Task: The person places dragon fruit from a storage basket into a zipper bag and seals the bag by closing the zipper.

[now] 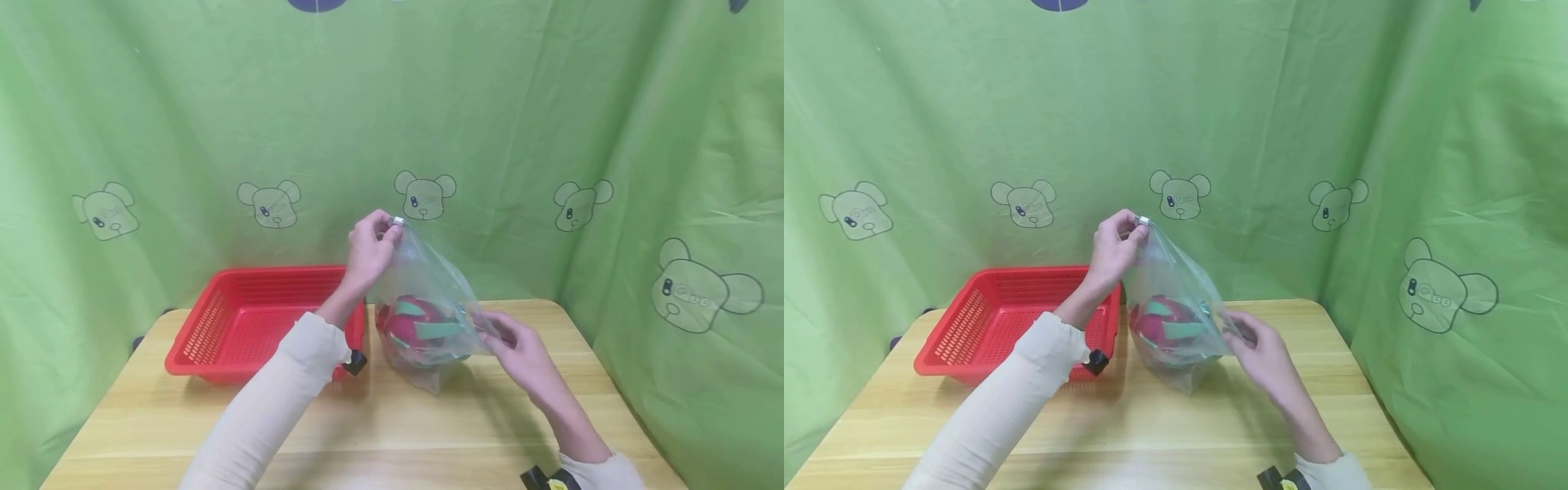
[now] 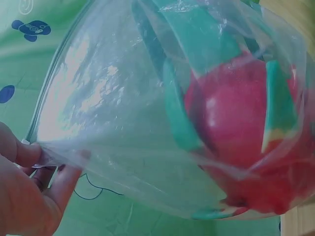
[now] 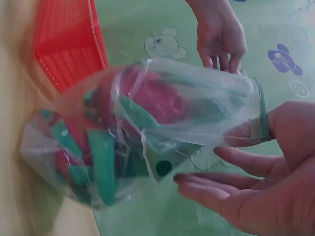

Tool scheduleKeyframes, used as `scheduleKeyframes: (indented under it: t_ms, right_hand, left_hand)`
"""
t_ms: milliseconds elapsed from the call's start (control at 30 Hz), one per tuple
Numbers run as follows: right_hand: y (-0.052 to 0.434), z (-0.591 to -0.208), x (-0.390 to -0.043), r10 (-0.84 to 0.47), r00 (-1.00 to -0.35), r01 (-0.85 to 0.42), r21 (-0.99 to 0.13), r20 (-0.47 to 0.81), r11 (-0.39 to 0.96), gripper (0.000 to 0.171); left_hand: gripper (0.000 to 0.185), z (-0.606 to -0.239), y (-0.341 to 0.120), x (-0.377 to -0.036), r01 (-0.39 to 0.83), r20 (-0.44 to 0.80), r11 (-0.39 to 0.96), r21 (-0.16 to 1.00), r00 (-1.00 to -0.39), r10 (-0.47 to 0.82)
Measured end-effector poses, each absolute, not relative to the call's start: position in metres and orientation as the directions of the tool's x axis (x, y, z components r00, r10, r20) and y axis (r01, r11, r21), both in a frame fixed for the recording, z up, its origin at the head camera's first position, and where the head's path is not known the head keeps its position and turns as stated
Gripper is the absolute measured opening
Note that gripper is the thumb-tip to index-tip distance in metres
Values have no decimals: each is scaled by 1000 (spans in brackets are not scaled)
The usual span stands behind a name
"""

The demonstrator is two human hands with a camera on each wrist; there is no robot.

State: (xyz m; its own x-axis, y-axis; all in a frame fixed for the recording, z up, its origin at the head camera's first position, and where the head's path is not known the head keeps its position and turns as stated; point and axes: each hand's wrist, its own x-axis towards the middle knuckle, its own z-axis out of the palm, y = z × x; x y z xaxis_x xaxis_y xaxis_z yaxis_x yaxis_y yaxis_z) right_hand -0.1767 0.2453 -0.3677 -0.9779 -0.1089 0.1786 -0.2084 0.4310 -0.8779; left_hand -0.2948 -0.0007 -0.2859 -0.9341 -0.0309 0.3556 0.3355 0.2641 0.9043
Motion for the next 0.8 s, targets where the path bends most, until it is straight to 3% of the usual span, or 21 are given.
scheduleKeyframes:
  t_ms: [167,467,533,600,700,800]
  right_hand:
    - [268,-355,-182,-109,-980,-195,-921,168,338,37]
    - [287,-343,-191,-87,-976,-204,-979,202,9,40]
    - [286,-347,-187,-86,-971,-230,-972,225,57,43]
    - [283,-353,-183,-113,-961,-263,-959,252,105,53]
    - [272,-366,-179,-170,-931,-350,-923,323,162,86]
    - [257,-380,-180,-189,-909,-397,-908,371,131,110]
  left_hand:
    - [4,-287,-3,-294,366,381,268,891,-924,-4]
    - [6,-291,2,-295,375,385,211,903,-923,-8]
    - [7,-291,7,-295,348,357,179,920,-934,-21]
    - [6,-289,11,-293,311,318,141,940,-948,-30]
    - [5,-286,16,-290,260,267,133,957,-963,-43]
    - [6,-282,20,-288,233,242,135,963,-969,-55]
